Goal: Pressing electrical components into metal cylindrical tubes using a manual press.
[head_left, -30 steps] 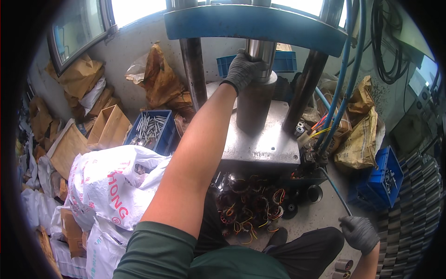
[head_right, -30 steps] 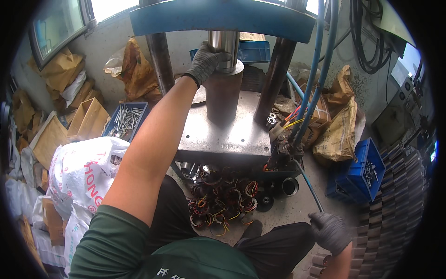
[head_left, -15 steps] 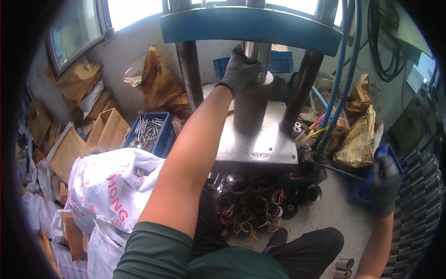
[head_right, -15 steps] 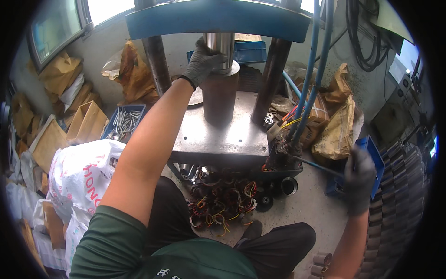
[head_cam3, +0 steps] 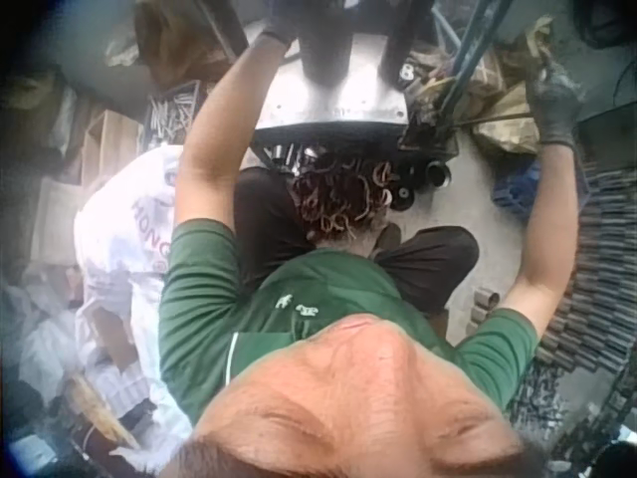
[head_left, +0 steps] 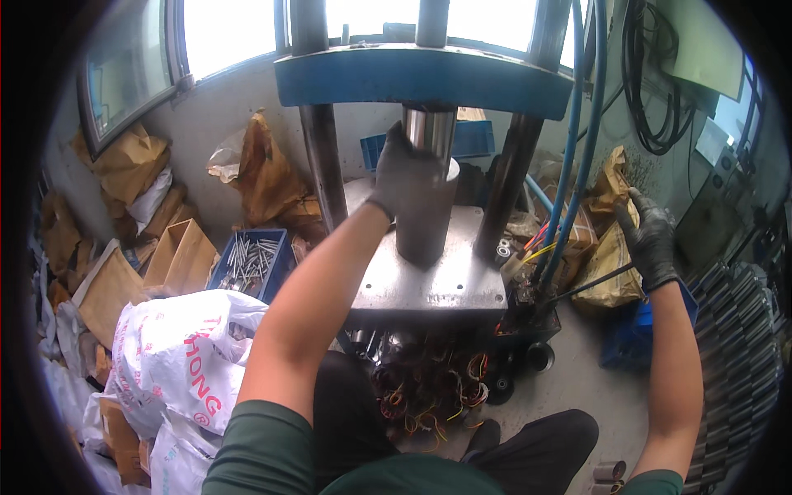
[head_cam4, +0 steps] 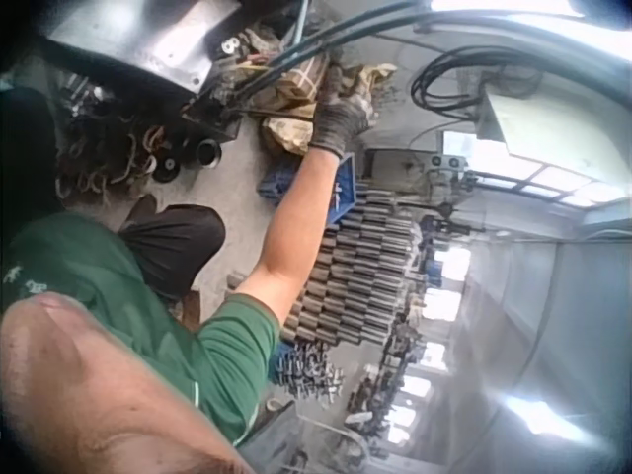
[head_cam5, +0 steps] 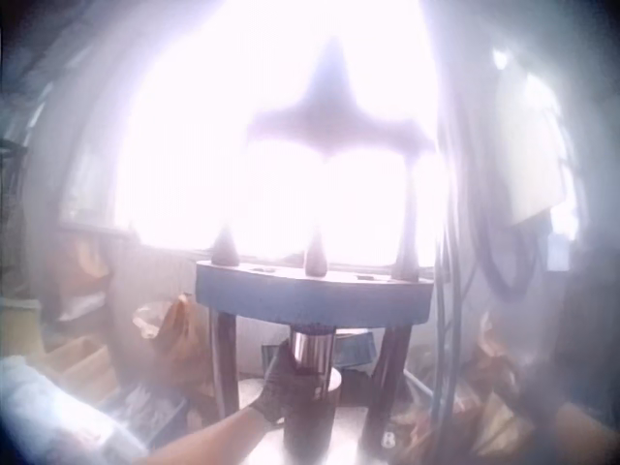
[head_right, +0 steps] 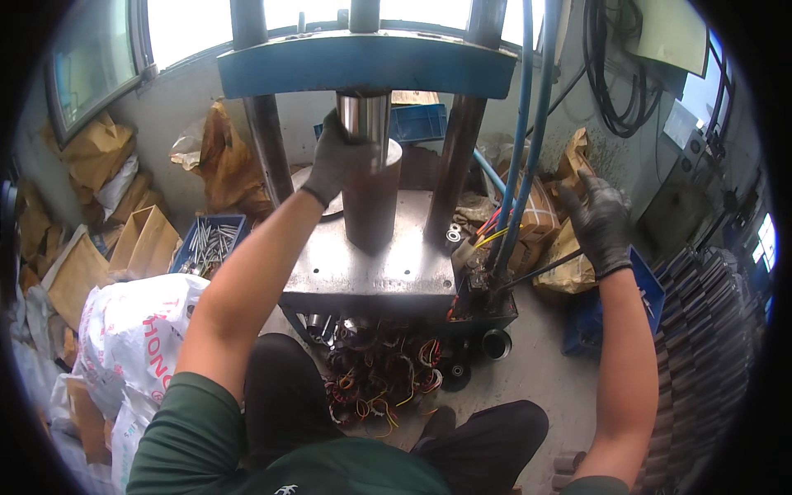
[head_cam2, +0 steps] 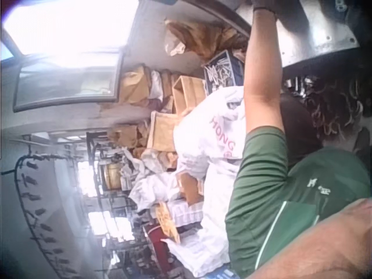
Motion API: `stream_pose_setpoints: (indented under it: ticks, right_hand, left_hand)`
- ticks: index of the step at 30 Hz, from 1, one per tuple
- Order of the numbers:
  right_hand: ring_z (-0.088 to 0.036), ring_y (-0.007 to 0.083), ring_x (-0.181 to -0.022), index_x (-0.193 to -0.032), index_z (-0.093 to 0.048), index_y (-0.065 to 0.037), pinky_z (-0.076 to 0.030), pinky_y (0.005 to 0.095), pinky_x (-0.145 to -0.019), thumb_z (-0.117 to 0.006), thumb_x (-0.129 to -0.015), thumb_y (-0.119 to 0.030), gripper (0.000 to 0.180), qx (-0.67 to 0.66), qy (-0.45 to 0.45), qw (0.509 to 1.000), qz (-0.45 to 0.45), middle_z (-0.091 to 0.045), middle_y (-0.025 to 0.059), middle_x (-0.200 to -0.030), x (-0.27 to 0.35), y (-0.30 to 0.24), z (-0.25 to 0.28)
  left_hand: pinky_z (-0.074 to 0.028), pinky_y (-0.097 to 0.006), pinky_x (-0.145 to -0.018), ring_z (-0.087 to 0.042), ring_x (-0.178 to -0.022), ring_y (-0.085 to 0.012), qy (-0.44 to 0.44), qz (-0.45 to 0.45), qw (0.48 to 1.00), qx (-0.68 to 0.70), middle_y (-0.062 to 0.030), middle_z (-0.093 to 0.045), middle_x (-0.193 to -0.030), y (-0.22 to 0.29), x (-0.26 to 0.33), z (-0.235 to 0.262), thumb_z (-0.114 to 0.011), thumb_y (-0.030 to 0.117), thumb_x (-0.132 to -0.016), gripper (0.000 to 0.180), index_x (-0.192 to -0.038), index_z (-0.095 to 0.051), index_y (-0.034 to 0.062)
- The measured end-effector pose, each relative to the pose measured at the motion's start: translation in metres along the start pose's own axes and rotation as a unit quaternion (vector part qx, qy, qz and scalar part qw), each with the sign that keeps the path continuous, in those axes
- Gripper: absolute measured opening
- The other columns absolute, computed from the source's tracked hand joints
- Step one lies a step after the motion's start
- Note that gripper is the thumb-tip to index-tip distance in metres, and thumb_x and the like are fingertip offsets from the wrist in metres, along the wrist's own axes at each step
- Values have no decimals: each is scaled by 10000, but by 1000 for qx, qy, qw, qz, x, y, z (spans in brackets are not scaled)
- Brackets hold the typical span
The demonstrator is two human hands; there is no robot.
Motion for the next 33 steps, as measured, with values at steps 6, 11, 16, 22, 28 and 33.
stream_pose_setpoints:
  ticks: [6, 11, 16, 22, 28, 33]
  right_hand:
    - [-574, 428, -1304, -1473, -542, 6, -487, 483, -1084, -804, -899, -392, 745, -23, 59, 994, 84, -600, 243, -1398, 16, -9, 11]
    - [-664, 433, -1085, -1435, -533, -23, -557, 478, -897, -801, -866, -255, 671, -100, -9, 990, 101, -631, 246, -1216, 58, -31, 30]
    - [-673, 376, -966, -1269, -640, -56, -558, 460, -833, -807, -803, -205, 516, -2, -187, 951, 245, -678, 192, -1084, 165, -75, 68]
    - [-662, 400, -1090, -1248, -638, -38, -480, 540, -1049, -842, -770, -223, 552, -132, -205, 931, 273, -684, 172, -1176, 151, -222, 31]
    - [-658, 421, -1122, -1354, -539, 3, -536, 445, -1011, -887, -765, -187, 710, -328, -185, 905, 197, -660, 228, -1217, 102, -299, -91]
    - [-661, 262, -1142, -1394, -480, 12, -540, 383, -1004, -917, -766, -185, 790, -543, -335, 769, 41, -649, 179, -1259, 93, -312, -156]
  left_hand:
    - [-620, -420, -899, -680, -1114, -269, 109, -126, 986, -21, -120, -623, -1276, 22, 121, -20, -769, 3, -810, 657, -1400, -479, 23]
    - [-624, -400, -946, -688, -1153, -253, 192, -3, 976, 106, -132, -641, -1266, -4, 207, 14, -759, -8, -812, 662, -1407, -471, 35]
    - [-623, -433, -961, -719, -1108, -280, 187, 123, 943, 247, -146, -671, -1206, -10, 228, 20, -742, 71, -879, 573, -1393, -494, 22]
    - [-573, -448, -1026, -644, -1222, -256, 195, 159, 944, 214, -111, -624, -1302, -31, 233, 35, -804, 145, -883, 679, -1461, -453, 78]
    - [-629, -452, -926, -683, -1143, -280, 178, 207, 926, 262, -136, -638, -1273, -36, 233, 40, -809, 136, -891, 661, -1442, -449, 67]
    - [-623, -435, -952, -674, -1160, -277, 211, 215, 919, 256, -144, -629, -1281, -33, 230, 43, -814, 153, -889, 648, -1429, -467, 65]
Point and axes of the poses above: each hand's wrist, its own x-axis away from the middle knuckle, its own z-axis out of the back of the hand, y = z × x, the point moved 3 cm from there along -x, towards the middle knuckle
